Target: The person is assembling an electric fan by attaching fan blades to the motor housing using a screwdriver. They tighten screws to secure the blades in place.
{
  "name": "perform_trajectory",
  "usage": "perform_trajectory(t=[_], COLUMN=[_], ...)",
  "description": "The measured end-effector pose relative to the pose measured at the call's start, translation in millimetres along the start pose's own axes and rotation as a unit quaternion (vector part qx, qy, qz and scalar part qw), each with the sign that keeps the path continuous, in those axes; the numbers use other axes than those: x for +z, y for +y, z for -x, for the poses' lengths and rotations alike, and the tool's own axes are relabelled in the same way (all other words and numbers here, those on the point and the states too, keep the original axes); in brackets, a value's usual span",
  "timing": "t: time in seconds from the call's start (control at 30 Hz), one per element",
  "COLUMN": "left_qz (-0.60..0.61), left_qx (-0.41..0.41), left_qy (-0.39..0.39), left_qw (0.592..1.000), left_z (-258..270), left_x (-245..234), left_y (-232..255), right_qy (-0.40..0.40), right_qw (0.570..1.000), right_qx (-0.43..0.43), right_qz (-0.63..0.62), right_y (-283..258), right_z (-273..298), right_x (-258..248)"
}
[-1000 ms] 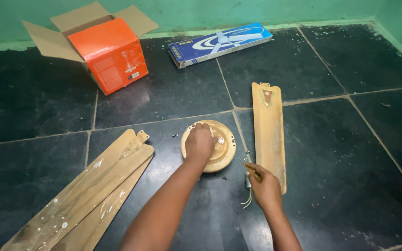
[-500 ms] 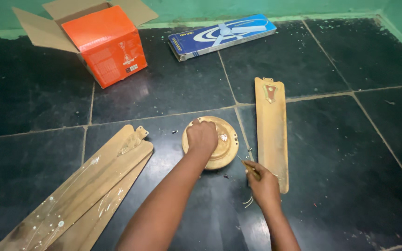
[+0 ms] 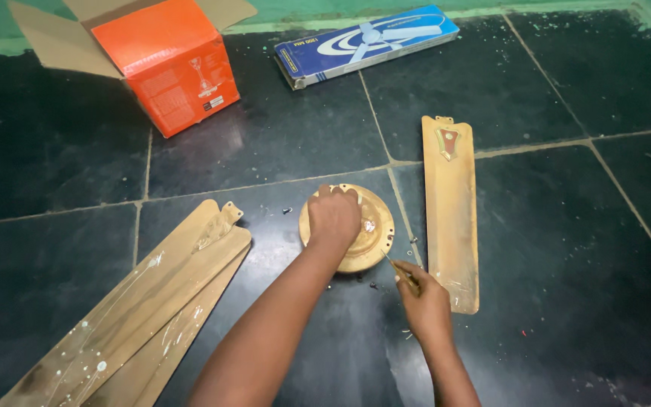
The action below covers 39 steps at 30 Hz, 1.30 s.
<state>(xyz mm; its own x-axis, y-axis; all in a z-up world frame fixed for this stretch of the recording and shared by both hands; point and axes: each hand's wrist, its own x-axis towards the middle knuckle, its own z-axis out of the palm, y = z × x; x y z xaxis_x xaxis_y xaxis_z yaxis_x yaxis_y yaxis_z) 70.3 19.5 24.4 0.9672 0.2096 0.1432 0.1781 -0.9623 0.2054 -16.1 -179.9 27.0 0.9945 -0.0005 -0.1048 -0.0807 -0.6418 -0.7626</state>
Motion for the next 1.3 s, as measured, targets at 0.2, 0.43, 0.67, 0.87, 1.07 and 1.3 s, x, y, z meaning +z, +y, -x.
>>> perform_trajectory(t=[0.2, 0.43, 0.67, 0.87, 1.07, 1.3], left_qz=[0.015, 0.003, -0.045, -0.05, -0.026, -0.004], left_qx=[0.049, 0.059, 0.042, 0.026, 0.022, 0.025], left_qy=[-0.009, 0.006, -0.034, -0.031, -0.014, 0.021], left_qw=[0.999, 0.998, 0.998, 0.998, 0.999, 0.999], left_z=[-1.3, 3.5, 8.4, 11.6, 16.7, 19.3], left_x=[-1.8, -8.1, -9.6, -3.2, 4.5, 12.7], left_y=[-6.6, -12.6, 4.6, 5.7, 3.7, -1.3], right_qy=[0.041, 0.028, 0.012, 0.027, 0.033, 0.017], right_qw=[0.999, 0.999, 0.999, 0.997, 0.996, 0.996], right_qx=[0.015, 0.019, -0.002, -0.037, -0.053, -0.049], right_qz=[0.014, 0.026, 0.03, 0.057, 0.068, 0.069], right_y=[-0.4, 0.5, 0.1, -5.7, -6.7, -5.8], right_z=[-0.2, 4.4, 22.6, 32.0, 25.9, 25.0], right_x=[-1.1, 5.7, 8.6, 17.5, 24.4, 22.3])
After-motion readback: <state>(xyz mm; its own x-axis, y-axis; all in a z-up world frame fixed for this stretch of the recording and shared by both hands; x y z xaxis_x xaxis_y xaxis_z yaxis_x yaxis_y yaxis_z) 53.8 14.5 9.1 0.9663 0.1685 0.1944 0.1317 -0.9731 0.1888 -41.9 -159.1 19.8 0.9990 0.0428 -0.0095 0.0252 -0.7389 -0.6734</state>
